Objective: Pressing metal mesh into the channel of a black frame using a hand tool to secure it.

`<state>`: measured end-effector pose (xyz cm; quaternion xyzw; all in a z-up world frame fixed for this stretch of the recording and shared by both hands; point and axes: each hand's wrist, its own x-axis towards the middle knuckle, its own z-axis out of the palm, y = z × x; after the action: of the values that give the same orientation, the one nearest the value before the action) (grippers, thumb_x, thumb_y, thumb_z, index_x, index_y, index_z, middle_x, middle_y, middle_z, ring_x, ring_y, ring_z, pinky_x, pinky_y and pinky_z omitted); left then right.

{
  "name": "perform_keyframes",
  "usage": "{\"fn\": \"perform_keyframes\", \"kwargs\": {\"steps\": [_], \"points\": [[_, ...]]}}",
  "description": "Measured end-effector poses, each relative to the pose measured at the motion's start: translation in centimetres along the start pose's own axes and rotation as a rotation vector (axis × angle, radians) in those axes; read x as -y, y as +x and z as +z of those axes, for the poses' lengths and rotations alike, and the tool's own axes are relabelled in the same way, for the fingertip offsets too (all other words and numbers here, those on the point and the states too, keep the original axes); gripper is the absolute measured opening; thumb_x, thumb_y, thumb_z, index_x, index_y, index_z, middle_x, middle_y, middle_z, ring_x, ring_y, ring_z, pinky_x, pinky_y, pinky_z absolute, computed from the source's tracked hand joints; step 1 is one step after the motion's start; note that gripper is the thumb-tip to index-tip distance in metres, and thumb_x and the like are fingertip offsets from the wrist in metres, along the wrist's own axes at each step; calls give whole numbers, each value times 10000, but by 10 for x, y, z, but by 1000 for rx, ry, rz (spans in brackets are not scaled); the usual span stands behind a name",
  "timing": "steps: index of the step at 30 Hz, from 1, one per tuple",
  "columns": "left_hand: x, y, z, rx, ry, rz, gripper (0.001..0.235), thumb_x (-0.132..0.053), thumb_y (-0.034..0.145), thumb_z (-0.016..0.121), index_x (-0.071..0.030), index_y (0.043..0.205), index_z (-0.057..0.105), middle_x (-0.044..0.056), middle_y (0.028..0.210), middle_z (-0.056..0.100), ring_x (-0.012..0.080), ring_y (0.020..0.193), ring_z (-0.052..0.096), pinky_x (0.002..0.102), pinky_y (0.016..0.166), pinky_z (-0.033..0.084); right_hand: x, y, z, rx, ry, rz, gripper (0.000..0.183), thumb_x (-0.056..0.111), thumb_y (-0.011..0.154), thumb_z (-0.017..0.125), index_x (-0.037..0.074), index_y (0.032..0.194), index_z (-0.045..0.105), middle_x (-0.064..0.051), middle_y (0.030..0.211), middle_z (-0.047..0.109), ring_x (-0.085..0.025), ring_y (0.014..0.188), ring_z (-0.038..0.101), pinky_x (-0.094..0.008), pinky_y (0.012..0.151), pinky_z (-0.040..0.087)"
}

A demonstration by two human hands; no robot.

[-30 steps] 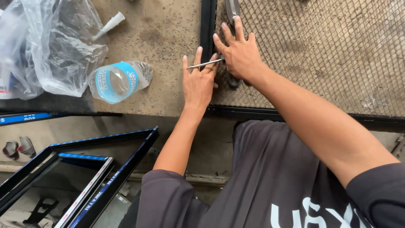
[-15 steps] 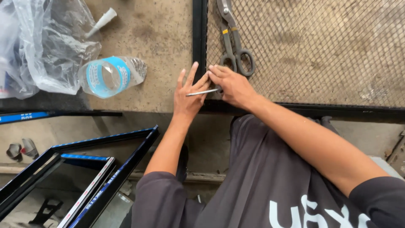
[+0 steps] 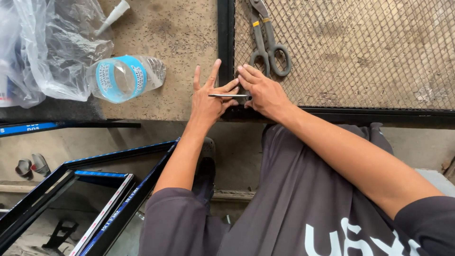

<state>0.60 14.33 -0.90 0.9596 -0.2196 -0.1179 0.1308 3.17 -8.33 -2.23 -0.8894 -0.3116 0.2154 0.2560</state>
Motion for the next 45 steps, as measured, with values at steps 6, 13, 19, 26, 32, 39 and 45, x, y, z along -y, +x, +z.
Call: {"fn": "perform_keyframes", "kwargs": {"steps": [6,13,19,26,32,39,45], "points": [[-34,-22,23,-339,91,-78,222,-458,952,700,-277,1049,783,-147,1257,732,196,1460,443,501,1254,242,-2,0,1,-29,-29,-30,928,295,607,951,2,1415,603,-76,1606,487,-269,1495,405,-419,981,600],[-50,-60,87,-582,199,-27,494,-534,994,604,-107,1193,752,17,1305,710,208,1167,657,397,1050,499,0,-1,-7,2,-71,-71,883,328,637,942,72,1421,628,-81,1607,488,-283,1498,391,-456,956,600],[-36,-52,56,-392,205,96,558,-511,723,888,-150,1108,704,-6,1211,625,234,1293,534,435,1112,419,-9,0,-2,37,-61,-86,949,354,605,948,99,1453,607,-75,1637,450,-280,1523,352,-487,954,596],[-25,-39,62,-450,166,272,362,-438,816,805,-113,917,682,49,1122,665,277,1077,619,439,1028,502,-9,2,-4,16,-29,-77,934,306,584,965,84,1428,633,-100,1601,498,-295,1499,386,-511,941,601],[-37,-51,67,-484,103,119,537,-471,707,885,-93,1040,699,54,1081,660,266,1053,627,452,1054,503,-11,2,-3,-16,-35,-103,876,317,622,959,99,1413,653,-101,1581,525,-289,1485,410,-495,936,604],[-90,-64,45,-653,-184,-402,443,-465,899,783,-59,1051,694,118,1109,631,311,1075,601,451,914,507,-10,10,-15,70,-33,-65,790,174,656,925,69,1388,650,-69,1564,534,-260,1406,432,-462,674,637],[-124,-53,34,-809,-169,-615,268,-160,926,838,-48,1149,741,103,1049,636,284,891,634,427,807,563,-5,10,-15,42,-107,-82,772,187,694,926,77,1406,647,-85,1556,540,-271,1383,453,-447,712,647]]}}
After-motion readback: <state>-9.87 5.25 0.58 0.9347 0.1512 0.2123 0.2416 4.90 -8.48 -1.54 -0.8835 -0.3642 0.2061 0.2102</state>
